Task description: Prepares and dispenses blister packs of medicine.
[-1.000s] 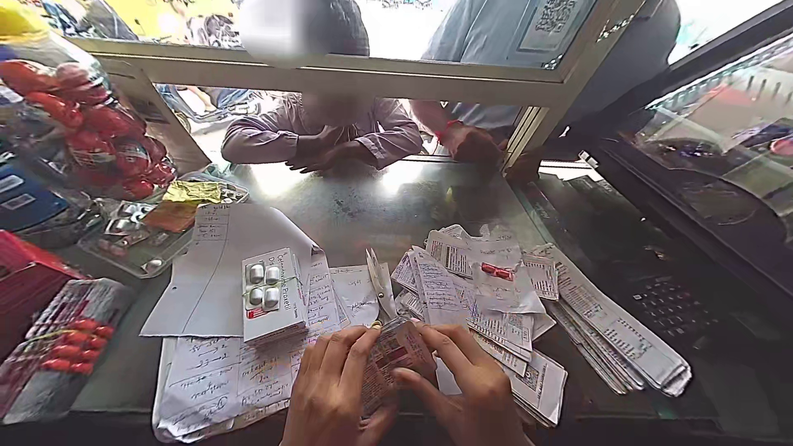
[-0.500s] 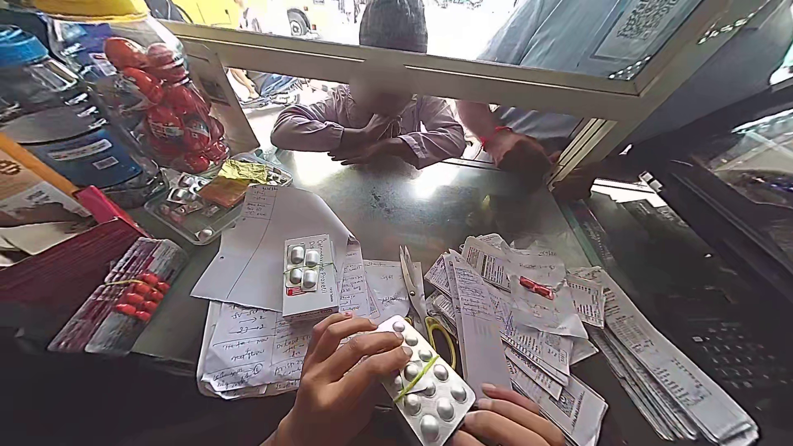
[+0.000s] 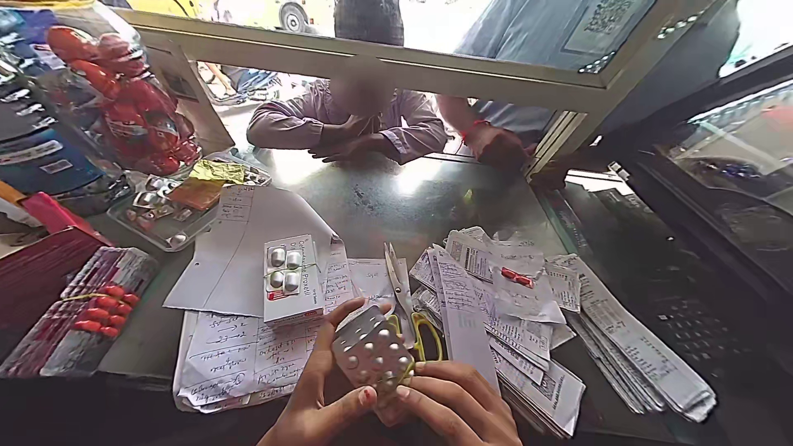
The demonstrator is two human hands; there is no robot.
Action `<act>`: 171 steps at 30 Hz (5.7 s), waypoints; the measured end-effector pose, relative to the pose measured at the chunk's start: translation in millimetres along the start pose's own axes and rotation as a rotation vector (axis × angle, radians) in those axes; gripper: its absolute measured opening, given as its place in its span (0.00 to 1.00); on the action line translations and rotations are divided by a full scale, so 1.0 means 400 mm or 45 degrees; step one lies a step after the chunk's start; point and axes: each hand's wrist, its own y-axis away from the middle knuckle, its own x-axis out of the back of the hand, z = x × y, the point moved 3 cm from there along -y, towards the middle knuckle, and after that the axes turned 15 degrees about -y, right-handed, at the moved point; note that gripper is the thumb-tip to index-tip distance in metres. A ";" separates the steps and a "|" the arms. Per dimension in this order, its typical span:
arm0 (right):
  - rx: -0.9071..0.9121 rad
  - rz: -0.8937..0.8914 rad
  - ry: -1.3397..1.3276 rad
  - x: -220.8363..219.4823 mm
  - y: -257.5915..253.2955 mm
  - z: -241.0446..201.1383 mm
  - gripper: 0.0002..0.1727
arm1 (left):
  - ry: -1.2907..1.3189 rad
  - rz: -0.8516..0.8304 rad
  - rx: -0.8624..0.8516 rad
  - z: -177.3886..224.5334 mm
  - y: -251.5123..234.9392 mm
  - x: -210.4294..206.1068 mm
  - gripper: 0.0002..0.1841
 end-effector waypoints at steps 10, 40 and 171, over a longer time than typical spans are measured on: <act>-0.075 0.071 -0.141 -0.017 -0.030 -0.016 0.06 | -0.142 0.093 0.195 0.015 0.016 -0.007 0.47; -0.187 -0.022 -0.148 0.012 -0.029 -0.021 0.19 | 0.185 -0.274 0.360 -0.024 0.044 -0.027 0.23; -0.826 0.043 -1.377 -0.012 0.095 0.026 0.41 | -0.852 0.664 -0.162 0.054 -0.060 0.049 0.11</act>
